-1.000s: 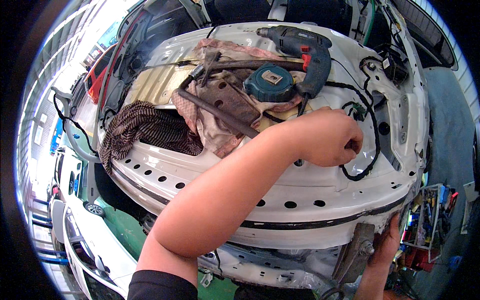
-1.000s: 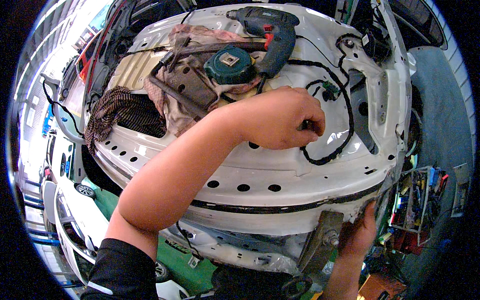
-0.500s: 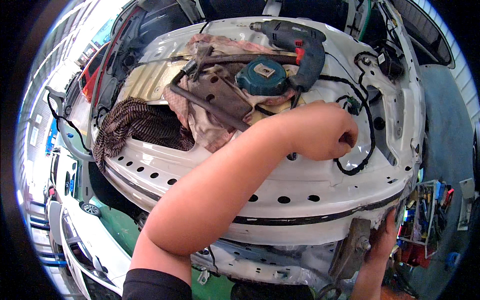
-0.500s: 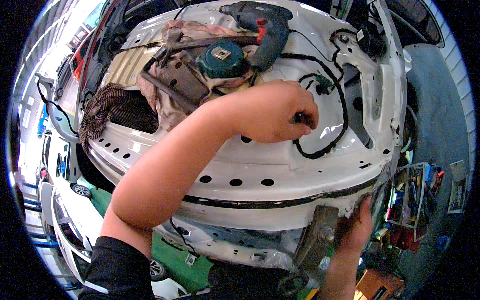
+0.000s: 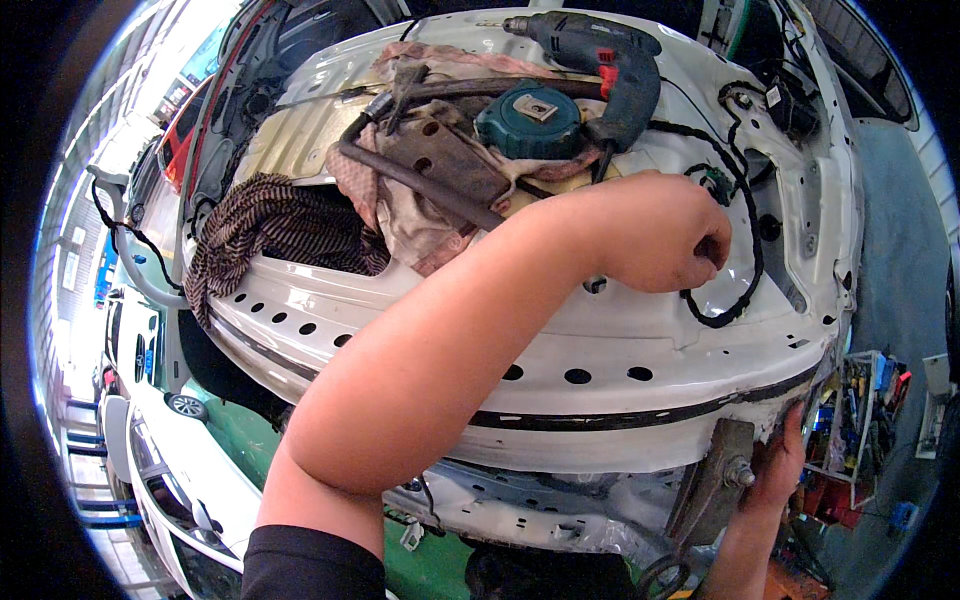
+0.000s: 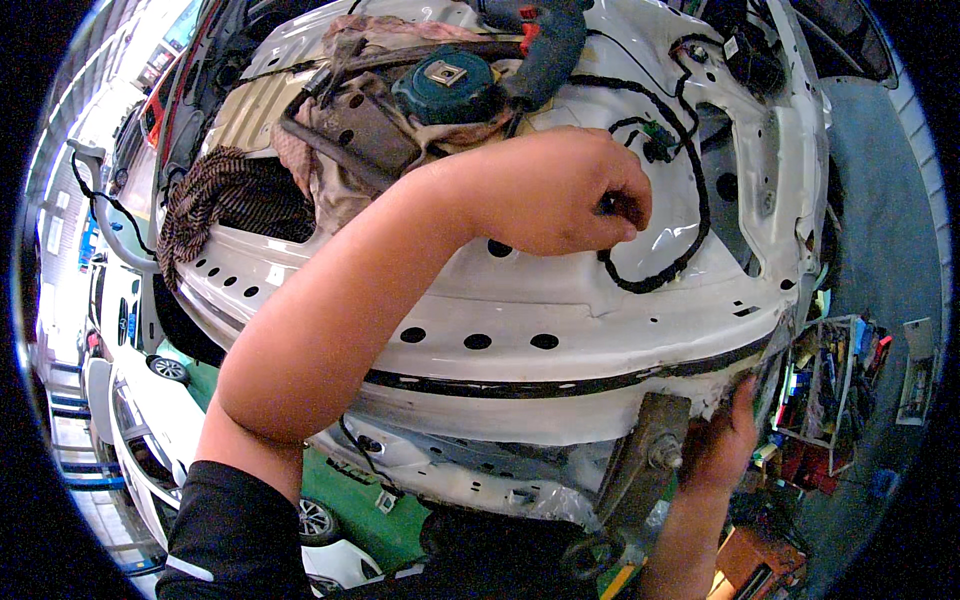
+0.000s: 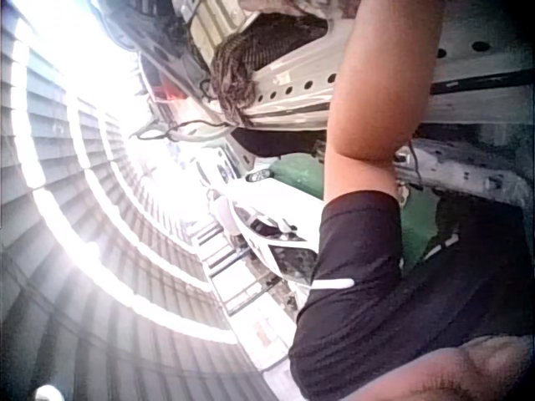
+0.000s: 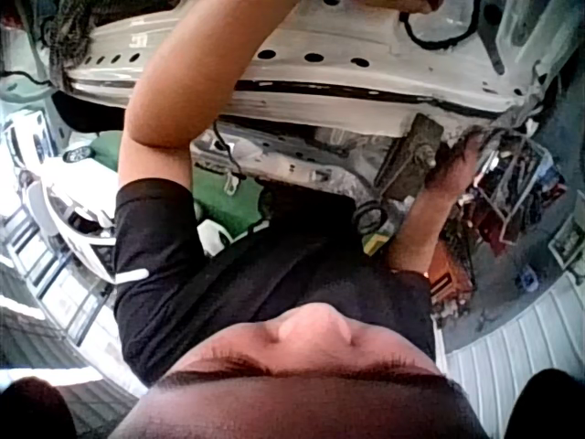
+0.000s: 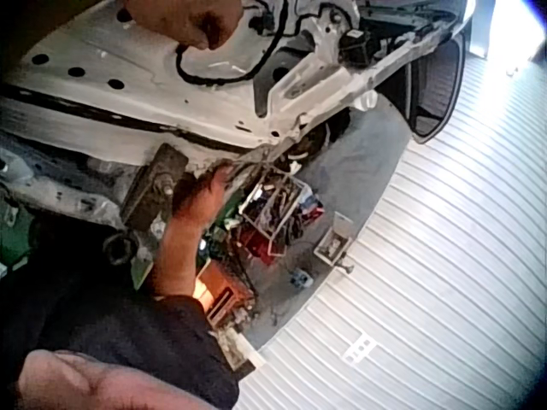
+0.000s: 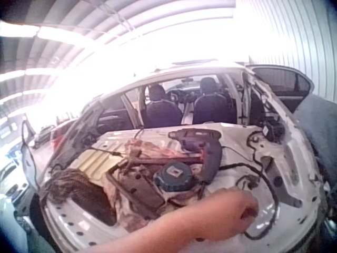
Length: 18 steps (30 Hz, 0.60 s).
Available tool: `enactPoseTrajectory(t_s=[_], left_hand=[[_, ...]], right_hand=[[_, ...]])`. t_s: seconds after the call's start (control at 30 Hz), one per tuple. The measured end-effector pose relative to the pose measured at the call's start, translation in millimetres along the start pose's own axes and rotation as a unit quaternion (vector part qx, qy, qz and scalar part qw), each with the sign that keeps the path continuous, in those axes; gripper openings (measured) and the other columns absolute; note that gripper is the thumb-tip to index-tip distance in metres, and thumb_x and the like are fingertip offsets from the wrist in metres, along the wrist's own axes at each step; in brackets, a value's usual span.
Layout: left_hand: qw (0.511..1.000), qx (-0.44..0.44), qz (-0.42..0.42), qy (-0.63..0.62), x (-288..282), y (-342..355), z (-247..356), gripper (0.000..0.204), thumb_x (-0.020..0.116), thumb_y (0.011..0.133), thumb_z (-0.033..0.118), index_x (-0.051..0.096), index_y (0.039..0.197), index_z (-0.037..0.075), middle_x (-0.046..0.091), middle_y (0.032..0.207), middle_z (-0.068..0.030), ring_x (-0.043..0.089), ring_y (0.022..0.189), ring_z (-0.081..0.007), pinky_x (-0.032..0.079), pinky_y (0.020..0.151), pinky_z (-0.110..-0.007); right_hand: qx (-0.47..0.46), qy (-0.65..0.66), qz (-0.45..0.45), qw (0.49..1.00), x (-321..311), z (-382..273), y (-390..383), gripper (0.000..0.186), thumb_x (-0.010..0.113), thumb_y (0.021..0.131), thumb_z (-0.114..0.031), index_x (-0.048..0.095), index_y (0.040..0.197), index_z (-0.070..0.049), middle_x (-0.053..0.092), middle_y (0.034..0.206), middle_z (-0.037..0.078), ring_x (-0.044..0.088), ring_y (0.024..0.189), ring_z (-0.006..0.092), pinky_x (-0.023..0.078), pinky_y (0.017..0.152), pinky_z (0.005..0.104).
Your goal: The person works on the interior of a car trunk, using a power drill and pliers to remove and adjust components and wiring. The person manipulates wires and metal parts within the trunk area.
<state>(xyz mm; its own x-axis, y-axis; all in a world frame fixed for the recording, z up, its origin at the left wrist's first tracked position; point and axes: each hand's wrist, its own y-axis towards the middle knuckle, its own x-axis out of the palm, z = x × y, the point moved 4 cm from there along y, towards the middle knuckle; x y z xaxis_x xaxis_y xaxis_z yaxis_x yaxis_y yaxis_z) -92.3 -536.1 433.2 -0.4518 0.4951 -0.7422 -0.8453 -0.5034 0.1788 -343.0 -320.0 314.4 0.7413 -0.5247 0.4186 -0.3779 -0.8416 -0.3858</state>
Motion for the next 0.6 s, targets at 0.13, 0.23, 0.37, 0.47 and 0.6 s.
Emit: enactPoseTrajectory(t_s=[0.13,0.23,0.37,0.47,0.6], left_hand=[[1.000,0.006,0.007,0.016,-0.4,-0.1,0.8,0.020,0.069,0.088,0.017,0.073,0.096,-0.001,0.073,0.087,-0.0186,0.070,0.080,-0.0332,0.056,0.076,-0.042],[1.000,0.001,0.003,0.013,-0.8,-0.5,1.3,0.020,0.069,0.089,0.017,0.073,0.096,-0.001,0.073,0.088,-0.0186,0.070,0.080,-0.0334,0.055,0.076,-0.042],[1.000,0.005,0.002,0.018,-0.3,-0.7,1.0,0.021,0.069,0.089,0.017,0.073,0.097,-0.001,0.073,0.089,-0.0186,0.070,0.081,-0.0331,0.055,0.077,-0.041],[1.000,0.008,0.001,0.025,-0.9,-2.3,0.9,0.021,0.069,0.089,0.017,0.073,0.098,-0.002,0.073,0.091,-0.0185,0.070,0.082,-0.0323,0.055,0.077,-0.041],[1.000,-0.013,-0.019,0.017,1.0,-1.2,0.6,0.022,0.069,0.090,0.018,0.072,0.099,-0.001,0.073,0.093,-0.0181,0.070,0.084,-0.0313,0.055,0.078,-0.040]], right_hand=[[0.001,0.021,0.005,1.000,1.2,1.6,1.3,0.057,0.054,0.105,-0.045,0.050,0.146,-0.005,0.061,0.140,0.012,0.061,0.124,0.0325,0.052,0.101,0.0497],[-0.004,0.009,0.012,1.000,0.7,1.1,0.6,0.058,0.054,0.105,-0.045,0.049,0.147,-0.005,0.061,0.140,0.011,0.060,0.125,0.0331,0.050,0.103,0.0509],[-0.008,-0.001,0.024,1.000,2.5,1.5,-1.1,0.060,0.053,0.105,-0.046,0.048,0.148,-0.005,0.060,0.141,0.012,0.060,0.126,0.0335,0.050,0.103,0.0516],[0.002,0.006,0.019,1.000,11.1,0.6,-4.0,0.059,0.053,0.105,-0.045,0.048,0.148,-0.004,0.059,0.143,0.013,0.059,0.126,0.0338,0.050,0.104,0.0517],[-0.002,-0.011,0.037,0.999,13.9,-1.9,-5.4,0.059,0.054,0.105,-0.045,0.049,0.147,-0.004,0.060,0.142,0.014,0.059,0.127,0.0343,0.050,0.104,0.0511]])
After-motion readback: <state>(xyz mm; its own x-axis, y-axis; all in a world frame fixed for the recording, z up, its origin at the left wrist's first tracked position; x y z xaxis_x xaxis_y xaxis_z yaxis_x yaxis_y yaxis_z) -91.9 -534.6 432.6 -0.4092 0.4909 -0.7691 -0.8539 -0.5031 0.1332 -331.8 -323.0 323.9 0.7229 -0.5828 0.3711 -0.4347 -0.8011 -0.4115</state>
